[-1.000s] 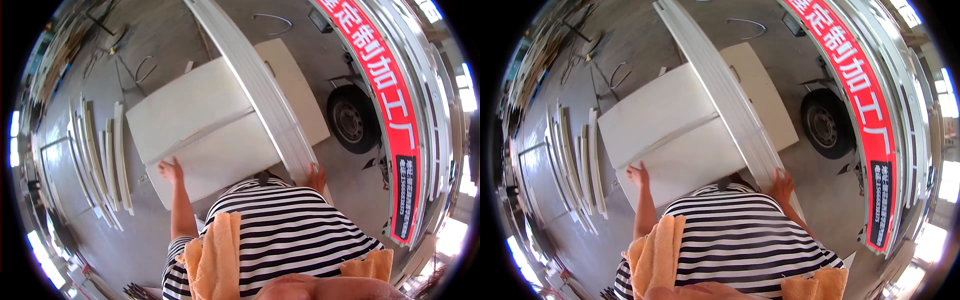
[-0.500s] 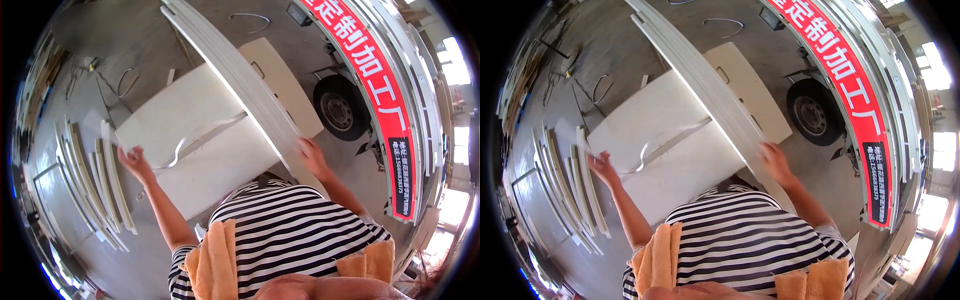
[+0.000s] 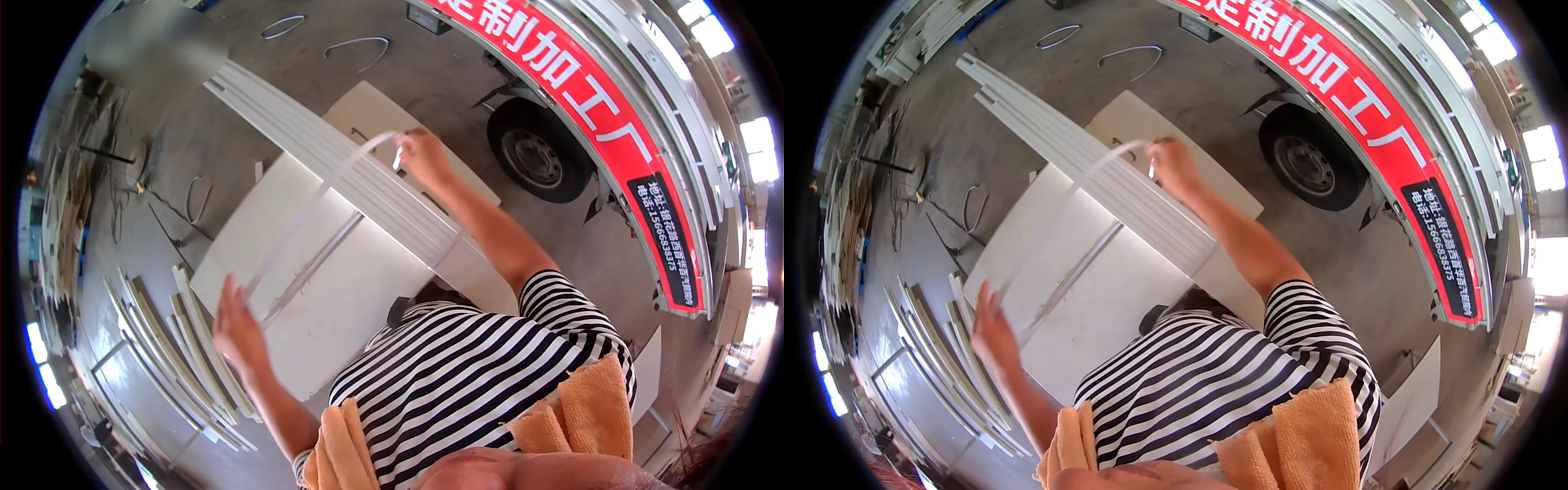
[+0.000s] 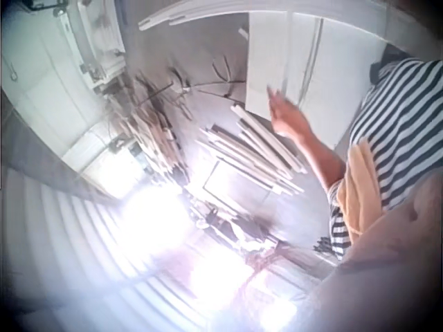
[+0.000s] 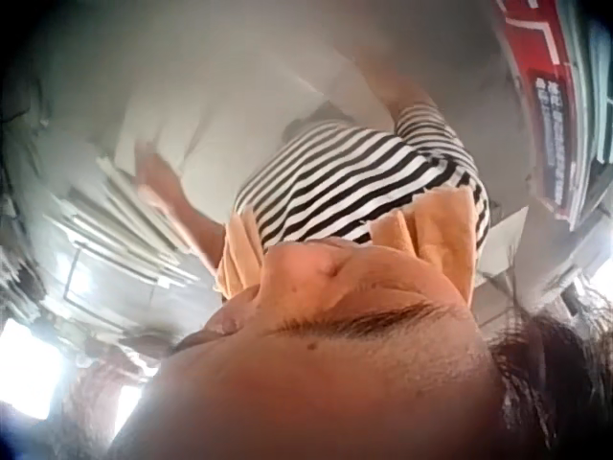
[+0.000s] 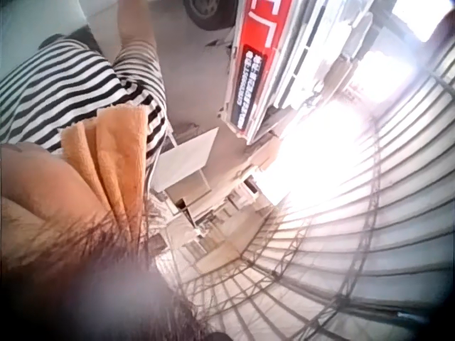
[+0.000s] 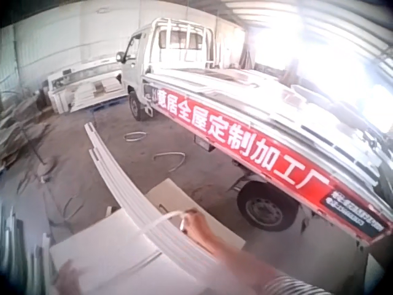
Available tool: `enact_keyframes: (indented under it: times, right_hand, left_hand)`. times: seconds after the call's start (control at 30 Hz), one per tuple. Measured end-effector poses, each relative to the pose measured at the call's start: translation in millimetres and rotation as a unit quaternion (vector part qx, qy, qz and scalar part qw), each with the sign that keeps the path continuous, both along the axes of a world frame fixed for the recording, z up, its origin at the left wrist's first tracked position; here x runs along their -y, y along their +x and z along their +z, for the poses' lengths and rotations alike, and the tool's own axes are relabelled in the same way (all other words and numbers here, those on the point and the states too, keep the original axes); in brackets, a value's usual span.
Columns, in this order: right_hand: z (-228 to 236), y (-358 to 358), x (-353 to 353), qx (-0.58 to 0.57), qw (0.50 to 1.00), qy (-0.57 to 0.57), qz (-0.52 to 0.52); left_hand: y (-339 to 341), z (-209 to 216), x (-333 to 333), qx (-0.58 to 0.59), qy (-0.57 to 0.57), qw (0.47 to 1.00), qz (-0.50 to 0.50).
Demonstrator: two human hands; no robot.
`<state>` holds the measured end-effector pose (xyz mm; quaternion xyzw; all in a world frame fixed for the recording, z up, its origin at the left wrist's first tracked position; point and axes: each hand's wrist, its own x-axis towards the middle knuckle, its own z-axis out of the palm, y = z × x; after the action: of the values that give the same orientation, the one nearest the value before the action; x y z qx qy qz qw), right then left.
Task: The person gathers long trim pieces from the floor, bundles them together using plastic strapping, and loads the bundle onto the truck bed. The person then gathers and bundles another set of trim pieces.
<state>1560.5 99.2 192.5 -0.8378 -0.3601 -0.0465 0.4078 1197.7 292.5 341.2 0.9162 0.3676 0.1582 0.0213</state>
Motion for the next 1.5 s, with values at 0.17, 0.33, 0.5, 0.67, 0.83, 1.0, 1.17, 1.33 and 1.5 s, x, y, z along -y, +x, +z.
enact_keyframes:
  times: [0.17,0.33,0.5,0.67,0.83,1.0,1.17,1.33,1.5]
  right_hand:
    - [-85.7,53.4,34.1,-0.193,0.977,0.027,-0.088]
    - [-146.2,40.2,18.8,-0.21,0.974,-0.036,-0.079]
    - [-161.2,5.7,13.6,-0.14,0.985,0.006,-0.101]
    - [-117.8,-53.5,152.0,-0.273,0.951,0.005,-0.145]
    - [-102.9,-134.8,306.9,-0.662,0.745,-0.084,0.017]
    - [-108.0,-133.3,341.5,-0.692,0.703,-0.163,0.0]
    - [-108.4,-178.1,396.2,-0.661,0.723,-0.201,0.015]
    - [-130.9,-236.6,505.6,-0.713,0.675,-0.192,-0.008]
    - [-140.6,-288.3,613.0,-0.731,0.658,-0.179,-0.018]
  left_hand:
    - [-19.5,24.5,-4.5,0.097,-0.025,0.994,0.052]
    - [-4.4,32.6,22.1,0.083,0.007,0.995,0.049]
    - [10.8,31.2,40.4,0.088,0.003,0.996,0.024]
    - [13.7,26.4,46.8,0.106,-0.021,0.993,0.043]
    - [29.3,7.8,27.7,0.123,-0.029,0.991,-0.04]
    - [97.1,-18.0,32.7,0.131,0.019,0.983,-0.127]
    - [140.3,-53.3,47.9,0.154,-0.053,0.98,-0.11]
    - [191.9,-114.0,46.5,0.066,-0.103,0.985,-0.119]
    - [202.1,-183.2,77.6,0.159,-0.131,0.978,-0.043]
